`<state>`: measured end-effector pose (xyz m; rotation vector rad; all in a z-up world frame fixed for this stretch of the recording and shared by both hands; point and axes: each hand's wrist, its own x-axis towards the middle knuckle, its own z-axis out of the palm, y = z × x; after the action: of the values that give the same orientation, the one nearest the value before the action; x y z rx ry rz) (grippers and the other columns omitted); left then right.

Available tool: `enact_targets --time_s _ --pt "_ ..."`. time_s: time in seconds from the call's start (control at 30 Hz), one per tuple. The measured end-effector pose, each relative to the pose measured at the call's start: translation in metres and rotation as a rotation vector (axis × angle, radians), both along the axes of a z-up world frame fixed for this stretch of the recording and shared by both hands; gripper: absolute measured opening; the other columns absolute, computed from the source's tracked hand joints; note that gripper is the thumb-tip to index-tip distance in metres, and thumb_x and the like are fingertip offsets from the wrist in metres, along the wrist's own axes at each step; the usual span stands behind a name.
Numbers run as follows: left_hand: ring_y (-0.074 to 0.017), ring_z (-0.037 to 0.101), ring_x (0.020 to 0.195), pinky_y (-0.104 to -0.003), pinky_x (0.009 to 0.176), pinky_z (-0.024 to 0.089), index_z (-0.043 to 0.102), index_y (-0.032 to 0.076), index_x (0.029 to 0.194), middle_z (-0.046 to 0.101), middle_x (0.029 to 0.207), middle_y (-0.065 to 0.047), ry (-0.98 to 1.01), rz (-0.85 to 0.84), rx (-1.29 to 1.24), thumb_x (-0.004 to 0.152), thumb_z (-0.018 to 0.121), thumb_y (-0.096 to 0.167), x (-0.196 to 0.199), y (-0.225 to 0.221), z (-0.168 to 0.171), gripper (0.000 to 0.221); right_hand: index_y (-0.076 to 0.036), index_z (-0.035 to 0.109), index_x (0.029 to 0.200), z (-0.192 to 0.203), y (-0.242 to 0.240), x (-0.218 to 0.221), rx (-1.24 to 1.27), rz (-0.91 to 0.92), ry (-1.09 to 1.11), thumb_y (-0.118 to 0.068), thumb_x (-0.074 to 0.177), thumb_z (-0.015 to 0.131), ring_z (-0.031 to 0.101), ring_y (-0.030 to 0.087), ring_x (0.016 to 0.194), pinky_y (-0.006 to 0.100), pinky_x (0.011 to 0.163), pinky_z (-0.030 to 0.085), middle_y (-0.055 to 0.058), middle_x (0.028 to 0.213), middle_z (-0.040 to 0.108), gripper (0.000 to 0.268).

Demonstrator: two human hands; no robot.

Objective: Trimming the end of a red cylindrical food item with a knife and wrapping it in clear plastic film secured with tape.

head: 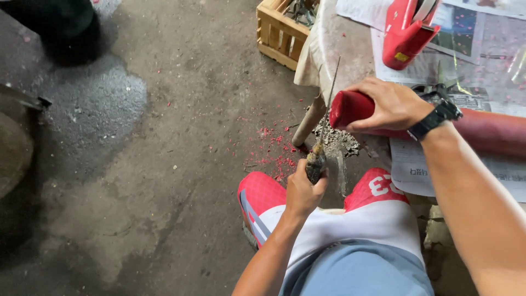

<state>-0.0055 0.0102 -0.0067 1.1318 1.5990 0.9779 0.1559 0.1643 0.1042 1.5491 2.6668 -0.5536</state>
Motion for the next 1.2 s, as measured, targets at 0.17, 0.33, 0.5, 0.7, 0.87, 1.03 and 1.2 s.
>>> enact_targets --time_s 0.17,0.33,0.5,0.7,0.87,1.03,1.2 --pt "-0.0362 0.060 0.063 -0.042 0.053 0.044 0.049 0.014 0.080 0.056 0.058 -0.018 0.017 0.003 0.047 0.068 0.060 0.035 0.005 0.001 0.009 0.027 -0.022 0.053 0.112 -0.002 0.020 0.002 -0.168 -0.047 -0.003 -0.053 0.051 0.070 0.054 0.027 0.103 0.041 0.088 0.042 0.004 0.107 0.056 0.070" --pt "-0.0370 0.060 0.065 -0.041 0.055 0.045 0.049 0.014 0.081 0.056 0.060 -0.019 0.020 -0.026 0.032 0.069 0.059 0.035 0.012 0.004 0.007 0.027 -0.021 0.050 0.111 0.004 0.020 0.000 -0.238 -0.140 -0.042 -0.053 0.049 0.071 0.054 0.028 0.102 0.041 0.089 0.041 0.007 0.106 0.058 0.072" --pt "-0.0379 0.060 0.068 -0.044 0.057 0.043 0.049 0.013 0.082 0.057 0.061 -0.019 0.050 -0.029 -0.040 0.068 0.060 0.035 0.007 0.010 -0.011 0.028 -0.023 0.048 0.109 0.002 0.023 0.002 -0.231 -0.109 -0.010 -0.050 0.047 0.075 0.054 0.026 0.102 0.040 0.088 0.041 0.003 0.106 0.058 0.073" --pt "-0.0400 0.059 0.064 -0.044 0.054 0.043 0.049 0.011 0.078 0.055 0.058 -0.022 -0.005 0.040 0.020 0.067 0.062 0.033 0.005 0.003 0.005 0.028 -0.023 0.050 0.110 0.008 0.019 -0.001 -0.271 -0.153 0.018 -0.046 0.047 0.075 0.054 0.026 0.103 0.039 0.089 0.041 0.004 0.105 0.060 0.072" --pt "-0.0388 0.060 0.062 -0.042 0.051 0.043 0.049 0.012 0.078 0.055 0.057 -0.021 0.005 0.030 0.067 0.067 0.062 0.033 0.009 0.006 0.023 0.027 -0.021 0.050 0.111 0.025 0.007 -0.009 -0.299 -0.155 0.038 -0.045 0.051 0.072 0.052 0.028 0.104 0.040 0.091 0.039 0.007 0.106 0.059 0.068" --pt "-0.0378 0.060 0.060 -0.040 0.050 0.043 0.048 0.011 0.077 0.055 0.055 -0.020 0.019 0.020 0.081 0.068 0.062 0.032 0.016 0.007 -0.004 0.027 -0.025 0.052 0.109 0.016 0.013 -0.004 -0.280 -0.143 0.073 -0.045 0.049 0.074 0.053 0.025 0.104 0.038 0.091 0.039 0.004 0.106 0.059 0.067" --pt "-0.0388 0.060 0.065 -0.042 0.054 0.043 0.050 0.011 0.078 0.056 0.058 -0.021 0.009 0.010 0.017 0.062 0.063 0.026 0.013 0.008 -0.019 0.025 -0.026 0.056 0.107 0.010 0.023 0.000 -0.305 -0.166 0.064 -0.047 0.047 0.077 0.057 0.021 0.096 0.035 0.086 0.042 0.004 0.095 0.062 0.066"
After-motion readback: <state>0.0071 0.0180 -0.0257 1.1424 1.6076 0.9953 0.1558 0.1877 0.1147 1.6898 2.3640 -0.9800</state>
